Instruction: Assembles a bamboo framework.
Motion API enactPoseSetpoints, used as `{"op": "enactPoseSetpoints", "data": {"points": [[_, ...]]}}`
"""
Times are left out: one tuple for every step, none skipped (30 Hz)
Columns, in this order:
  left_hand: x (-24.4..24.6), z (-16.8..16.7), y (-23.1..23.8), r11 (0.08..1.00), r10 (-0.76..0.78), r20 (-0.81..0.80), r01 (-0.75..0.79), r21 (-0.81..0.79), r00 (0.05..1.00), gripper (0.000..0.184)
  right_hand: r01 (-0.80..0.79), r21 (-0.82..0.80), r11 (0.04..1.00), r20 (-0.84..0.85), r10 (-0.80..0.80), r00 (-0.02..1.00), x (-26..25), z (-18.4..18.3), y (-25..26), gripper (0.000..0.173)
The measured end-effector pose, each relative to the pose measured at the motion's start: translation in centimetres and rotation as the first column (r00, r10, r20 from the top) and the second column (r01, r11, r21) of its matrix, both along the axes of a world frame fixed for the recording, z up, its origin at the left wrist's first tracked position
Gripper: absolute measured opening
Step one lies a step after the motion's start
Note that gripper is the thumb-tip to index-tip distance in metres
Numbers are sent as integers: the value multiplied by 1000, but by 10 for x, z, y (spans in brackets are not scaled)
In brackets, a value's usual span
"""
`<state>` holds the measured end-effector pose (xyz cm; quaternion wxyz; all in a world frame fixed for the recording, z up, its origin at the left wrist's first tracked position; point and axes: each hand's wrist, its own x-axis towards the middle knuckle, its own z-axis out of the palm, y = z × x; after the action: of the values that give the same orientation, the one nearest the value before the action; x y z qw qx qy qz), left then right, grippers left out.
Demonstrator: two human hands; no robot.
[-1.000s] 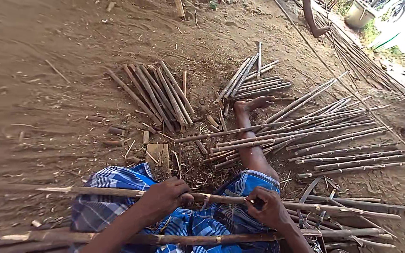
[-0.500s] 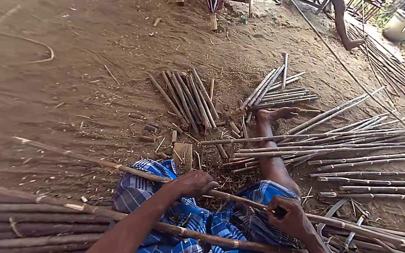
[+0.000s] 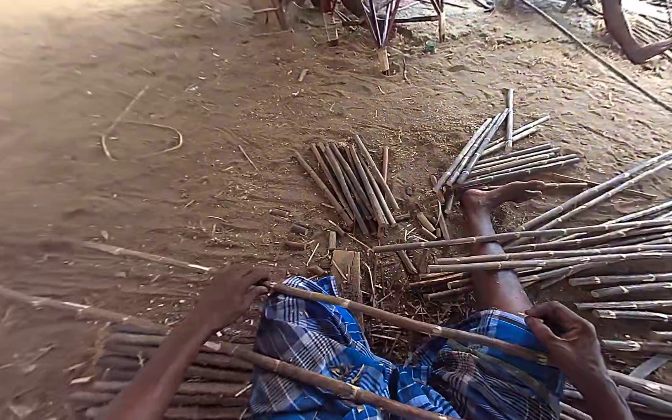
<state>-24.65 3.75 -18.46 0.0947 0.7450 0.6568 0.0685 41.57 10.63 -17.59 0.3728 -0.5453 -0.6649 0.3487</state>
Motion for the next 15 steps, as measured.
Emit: {"op": "enactPoseSetpoints", "data": {"points": [[11,1,2,997,-79,43,78,29,996,17,-1,-9,1000,33,2,999,-4,2,-2,15],[34,1,4,985,-167,85,163,51,982,19,-21,-17,1000,49,22,999,-9,5,-6,16],[68,0,6,970,-240,128,233,67,962,27,-68,-30,997,25,69,997,-16,9,-12,14],[111,-1,5,956,-295,180,290,52,938,35,-136,-47,990,-28,135,990,-25,11,-22,13],[155,-1,0,939,-337,245,343,18,909,38,-217,-64,974,-76,212,974,-35,13,-33,13],[197,-1,-4,920,-370,300,391,-11,879,38,-300,-72,951,-105,291,951,-45,13,-42,13],[233,-2,-8,898,-401,331,438,-40,854,36,-358,-70,931,-102,351,931,-51,11,-47,12],[260,-4,-10,881,-428,334,471,-55,840,32,-379,-65,923,-69,374,925,-53,8,-51,11],[279,-8,-11,876,-441,328,480,-43,835,30,-370,-59,927,-25,369,929,-50,6,-54,10],[288,-10,-10,884,-430,336,466,-28,838,28,-342,-57,938,-6,342,940,-44,5,-55,9],[292,-11,-9,897,-411,348,443,-14,843,27,-308,-60,949,-8,308,951,-37,6,-55,9],[292,-11,-9,906,-397,352,422,6,848,25,-289,-64,955,-4,289,957,-32,5,-54,9],[289,-11,-10,912,-390,353,410,22,850,23,-288,-64,955,10,289,957,-30,4,-54,9],[285,-11,-11,915,-385,361,403,28,849,22,-300,-54,953,28,301,953,-33,2,-54,9],[280,-11,-10,915,-381,376,403,21,845,21,-316,-43,948,52,318,947,-37,1,-54,8]]}}
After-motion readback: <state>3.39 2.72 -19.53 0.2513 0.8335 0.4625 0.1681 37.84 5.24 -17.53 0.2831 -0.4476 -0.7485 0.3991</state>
